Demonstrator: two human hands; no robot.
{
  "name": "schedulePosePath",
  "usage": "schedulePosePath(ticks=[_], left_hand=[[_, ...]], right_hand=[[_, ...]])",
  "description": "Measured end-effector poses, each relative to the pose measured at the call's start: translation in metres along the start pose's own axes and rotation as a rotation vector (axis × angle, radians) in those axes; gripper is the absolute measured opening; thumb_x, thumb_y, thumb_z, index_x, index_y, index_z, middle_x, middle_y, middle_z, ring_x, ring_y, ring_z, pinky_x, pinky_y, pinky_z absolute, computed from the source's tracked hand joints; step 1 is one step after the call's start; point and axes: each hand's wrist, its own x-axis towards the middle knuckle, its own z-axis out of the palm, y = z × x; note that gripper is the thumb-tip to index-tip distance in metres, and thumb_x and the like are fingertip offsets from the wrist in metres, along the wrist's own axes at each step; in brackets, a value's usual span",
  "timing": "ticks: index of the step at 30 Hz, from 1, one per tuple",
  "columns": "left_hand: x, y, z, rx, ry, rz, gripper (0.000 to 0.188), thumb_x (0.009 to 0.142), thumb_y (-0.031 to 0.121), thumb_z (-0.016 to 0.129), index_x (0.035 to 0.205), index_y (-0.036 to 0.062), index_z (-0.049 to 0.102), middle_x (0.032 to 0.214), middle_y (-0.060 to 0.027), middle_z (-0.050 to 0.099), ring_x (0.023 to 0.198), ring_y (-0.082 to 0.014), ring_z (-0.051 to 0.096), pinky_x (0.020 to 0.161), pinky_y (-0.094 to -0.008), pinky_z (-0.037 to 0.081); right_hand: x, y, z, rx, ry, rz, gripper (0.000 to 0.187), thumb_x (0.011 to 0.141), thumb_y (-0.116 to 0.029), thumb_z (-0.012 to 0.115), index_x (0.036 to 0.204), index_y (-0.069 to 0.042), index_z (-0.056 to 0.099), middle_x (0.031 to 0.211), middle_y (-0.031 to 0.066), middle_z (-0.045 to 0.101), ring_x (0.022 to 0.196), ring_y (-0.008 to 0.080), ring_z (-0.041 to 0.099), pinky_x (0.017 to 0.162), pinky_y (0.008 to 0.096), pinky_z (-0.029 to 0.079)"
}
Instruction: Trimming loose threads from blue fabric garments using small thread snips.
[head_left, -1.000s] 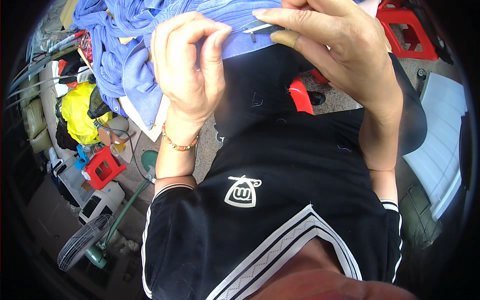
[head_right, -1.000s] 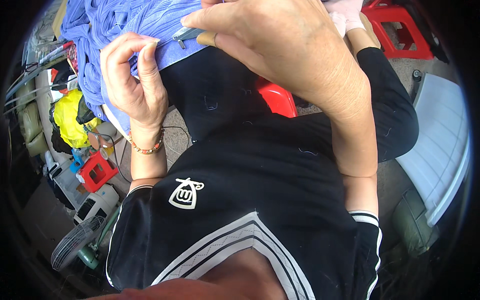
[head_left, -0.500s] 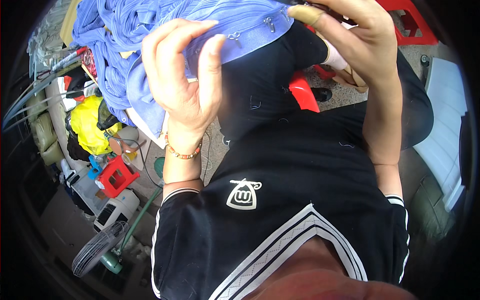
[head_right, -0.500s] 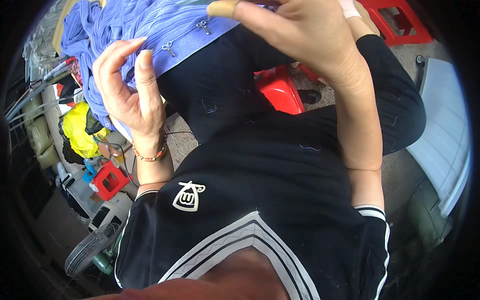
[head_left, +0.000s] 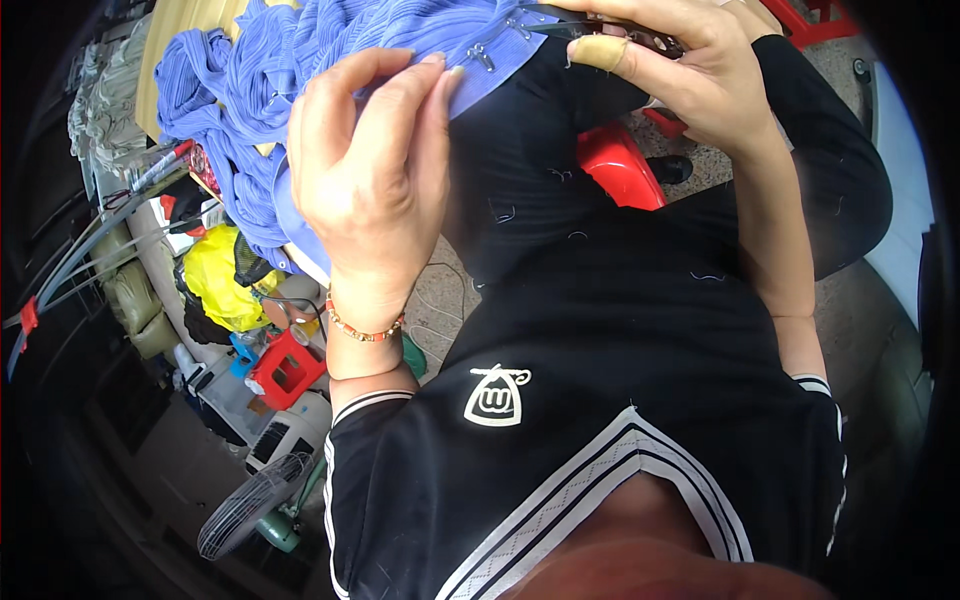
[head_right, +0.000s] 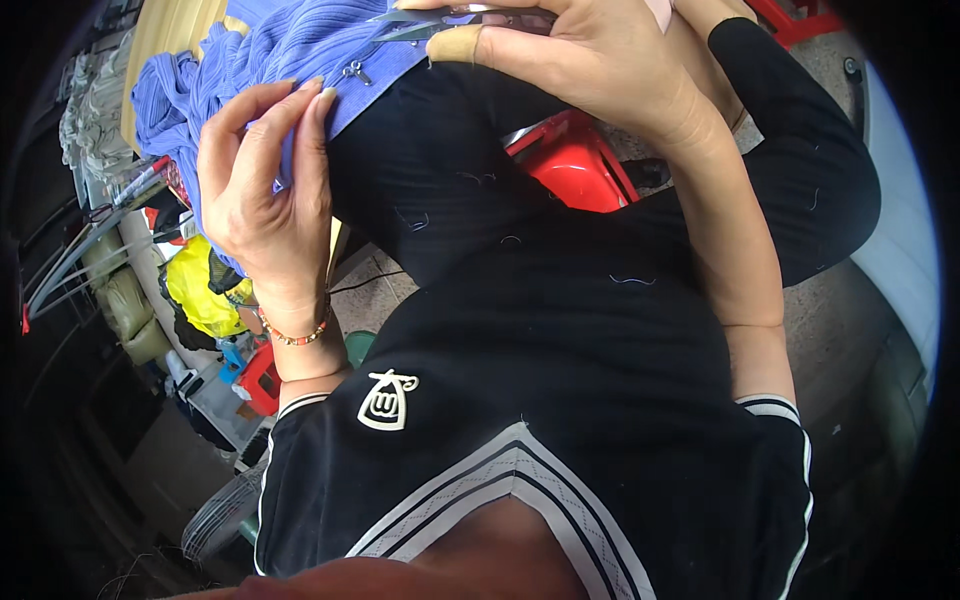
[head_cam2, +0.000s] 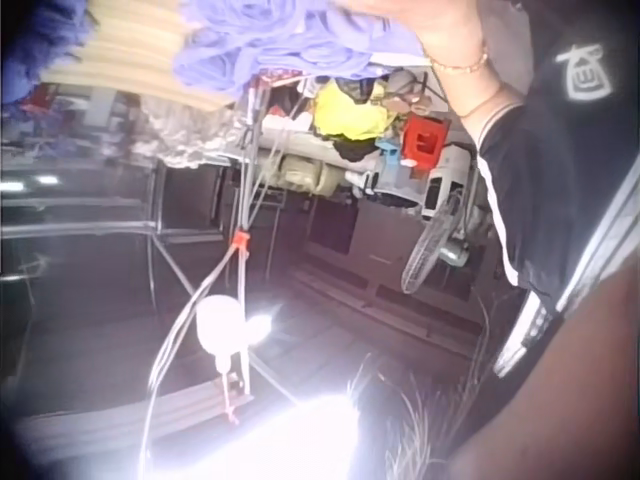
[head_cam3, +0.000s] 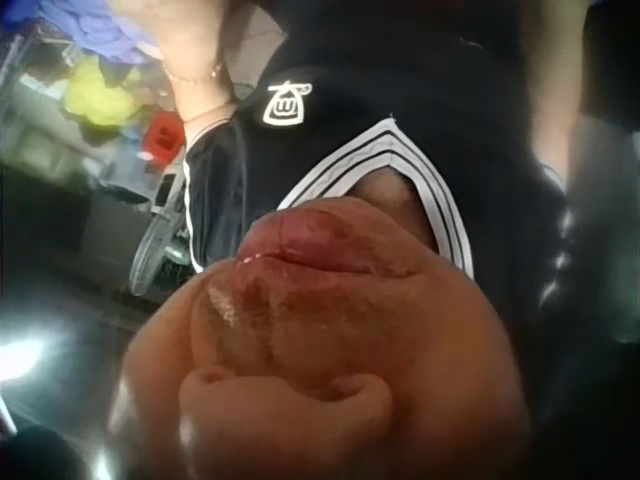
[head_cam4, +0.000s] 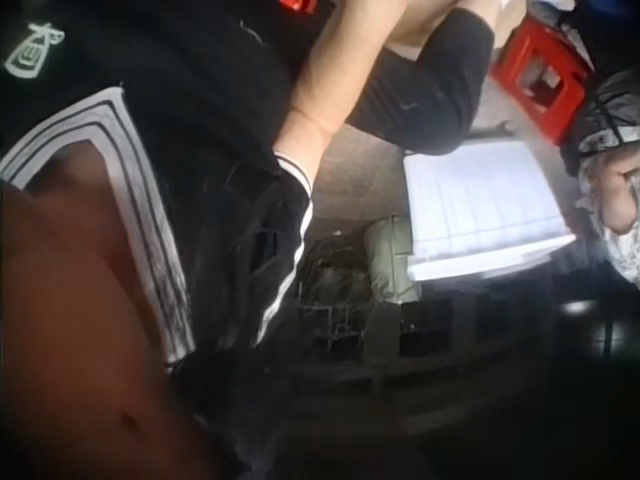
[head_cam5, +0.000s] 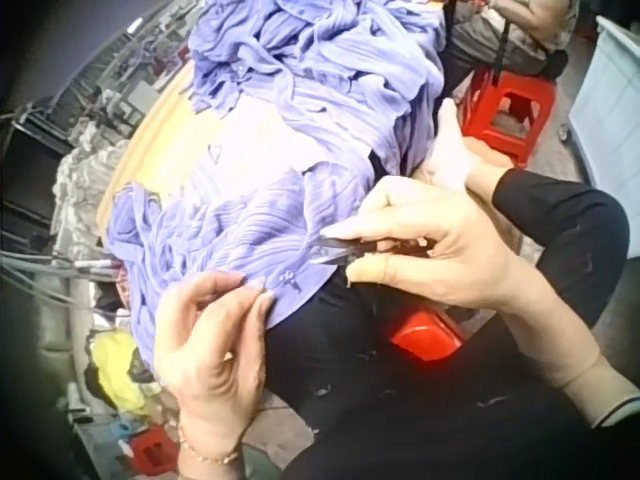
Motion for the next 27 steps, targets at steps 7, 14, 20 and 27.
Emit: schedulePosePath(ticks=[7,14,20,27], left_hand=[[-0.004,-0.008,0.003,0.023,0.05,0.021,0.011,0.082,0.0,0.073,0.09,0.0029,0.066,0.091,-0.0099,0.066,0.084,-0.0272,0.063,0.076,-0.0351,0.05],[-0.007,-0.007,0.003,-0.105,0.092,-0.061,0.007,0.089,0.0,0.068,0.094,0.0012,0.063,0.09,-0.01,0.067,0.085,-0.0259,0.063,0.079,-0.0344,0.051],[-0.003,-0.001,0.005,-0.165,0.129,-0.031,0.006,0.09,0.001,0.067,0.095,0.0021,0.063,0.089,-0.0094,0.066,0.085,-0.0252,0.062,0.08,-0.0336,0.049],[-0.002,0.004,0.007,-0.201,0.111,-0.076,0.006,0.091,0.002,0.066,0.096,0.0018,0.063,0.09,-0.0096,0.065,0.088,-0.0242,0.061,0.081,-0.0327,0.048]], right_hand=[[-0.001,0.0,0.007,0.103,-0.032,0.04,0.033,0.083,-0.001,0.075,0.116,0.0,0.071,0.09,0.0066,0.063,0.08,0.0155,0.057,0.072,0.0273,0.044],[0.021,0.047,0.046,0.29,0.188,-0.627,0.031,0.084,-0.002,0.075,0.115,0.002,0.07,0.09,0.0083,0.062,0.082,0.018,0.056,0.073,0.0289,0.045],[0.016,0.004,0.026,0.023,-0.035,-0.137,0.029,0.085,-0.006,0.074,0.113,0.001,0.071,0.087,0.009,0.061,0.081,0.0209,0.057,0.072,0.0295,0.046],[0.023,0.041,0.047,-0.023,0.176,-0.587,0.026,0.085,-0.007,0.074,0.11,0.0,0.072,0.087,0.0088,0.061,0.079,0.0216,0.059,0.069,0.0299,0.048]])
